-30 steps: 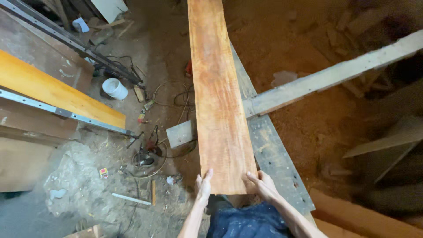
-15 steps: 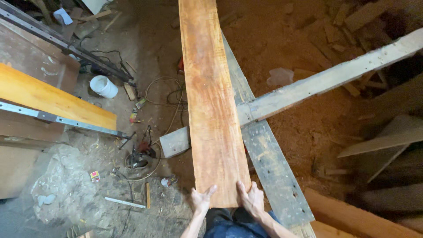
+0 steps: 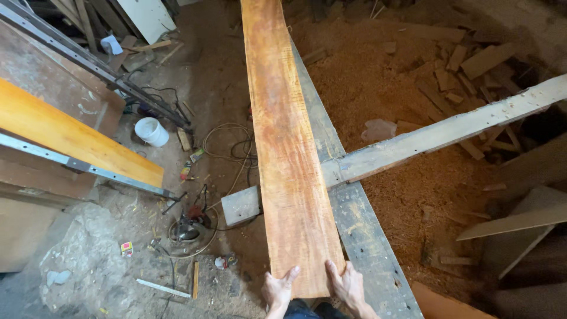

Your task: The person measures and marks a long wooden plank with a tape measure, pencil, and square. They then use a circular saw to cut the plank into smaller pieces. Finally, they use an electric planer to smooth the surface of the cut wood.

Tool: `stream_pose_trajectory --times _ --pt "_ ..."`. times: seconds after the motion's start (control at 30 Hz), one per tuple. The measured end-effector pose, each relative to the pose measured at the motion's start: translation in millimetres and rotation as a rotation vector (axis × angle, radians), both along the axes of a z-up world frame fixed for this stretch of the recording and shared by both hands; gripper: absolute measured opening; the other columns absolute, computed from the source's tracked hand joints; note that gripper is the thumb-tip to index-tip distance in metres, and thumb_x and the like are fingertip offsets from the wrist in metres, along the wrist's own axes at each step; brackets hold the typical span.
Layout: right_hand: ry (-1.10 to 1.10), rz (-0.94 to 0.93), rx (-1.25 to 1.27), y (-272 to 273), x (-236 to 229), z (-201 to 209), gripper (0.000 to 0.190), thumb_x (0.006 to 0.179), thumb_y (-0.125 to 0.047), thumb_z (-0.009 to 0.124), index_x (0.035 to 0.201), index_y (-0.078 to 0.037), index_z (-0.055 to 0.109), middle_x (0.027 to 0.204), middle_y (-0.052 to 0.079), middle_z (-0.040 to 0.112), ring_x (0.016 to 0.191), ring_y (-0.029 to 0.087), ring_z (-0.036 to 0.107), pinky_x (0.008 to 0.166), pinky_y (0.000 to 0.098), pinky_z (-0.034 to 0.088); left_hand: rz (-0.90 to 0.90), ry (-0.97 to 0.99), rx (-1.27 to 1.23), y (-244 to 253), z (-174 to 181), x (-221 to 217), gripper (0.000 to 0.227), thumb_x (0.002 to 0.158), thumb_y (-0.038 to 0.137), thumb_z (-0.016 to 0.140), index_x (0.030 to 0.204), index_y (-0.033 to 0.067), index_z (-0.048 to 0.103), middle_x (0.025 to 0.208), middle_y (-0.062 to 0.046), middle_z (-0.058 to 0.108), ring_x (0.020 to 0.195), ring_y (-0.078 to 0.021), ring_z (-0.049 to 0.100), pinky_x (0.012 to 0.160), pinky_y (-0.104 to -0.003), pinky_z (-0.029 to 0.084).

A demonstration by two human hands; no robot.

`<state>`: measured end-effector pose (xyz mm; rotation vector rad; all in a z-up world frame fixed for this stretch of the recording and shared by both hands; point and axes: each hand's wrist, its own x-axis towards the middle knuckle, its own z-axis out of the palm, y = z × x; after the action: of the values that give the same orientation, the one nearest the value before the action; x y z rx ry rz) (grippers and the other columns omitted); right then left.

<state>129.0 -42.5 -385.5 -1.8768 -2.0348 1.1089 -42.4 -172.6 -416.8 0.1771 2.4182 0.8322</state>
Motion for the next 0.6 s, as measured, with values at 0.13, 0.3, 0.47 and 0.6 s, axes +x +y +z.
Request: stream_pose_trajectory --times 0.13,0.3,0.47,0.6 --pt "-0.069 0.056 0.081 14 10 18 0.074 0.084 -0.067 0.065 0.099 0.006 0.068 0.087 0.033 0.073 0.089 0.045 0.074 0.08 0.0492 0.059 0.022 -0.058 0.061 11 23 5 0.091 0.055 0.07 0.089 0.103 -0.0049 0.07 0.095 -0.025 0.076 0.091 -0.0385 0.075 0.084 -0.045 0.058" --pt "-0.132 0.018 0.015 74 71 58 0.078 0.089 -0.071 0.056 0.1 0.005 0.073 0.095 0.031 0.076 0.094 0.04 0.077 0.083 0.0469 0.059 -0.092 -0.233 0.28 52 58 56 0.061 0.071 0.053 0.088 0.093 -0.0031 0.076 0.085 -0.018 0.079 0.076 -0.029 0.076 0.071 -0.043 0.06" --pt "-0.223 0.004 -0.024 132 122 62 0.078 0.098 -0.07 0.047 0.117 0.004 0.063 0.116 0.035 0.069 0.109 0.047 0.068 0.092 0.0531 0.053 -0.346 0.105 0.449 80 61 74 0.081 0.066 0.034 0.091 0.123 -0.0145 0.06 0.116 -0.035 0.064 0.108 -0.0477 0.062 0.087 -0.054 0.051" --pt "-0.272 0.079 0.128 132 134 34 0.082 0.099 -0.071 0.047 0.117 0.006 0.068 0.125 0.037 0.065 0.121 0.052 0.058 0.107 0.0531 0.044 -0.3 0.056 0.447 72 55 37 0.071 0.08 0.047 0.074 0.121 -0.0099 0.064 0.111 -0.028 0.067 0.101 -0.0391 0.068 0.086 -0.05 0.055"
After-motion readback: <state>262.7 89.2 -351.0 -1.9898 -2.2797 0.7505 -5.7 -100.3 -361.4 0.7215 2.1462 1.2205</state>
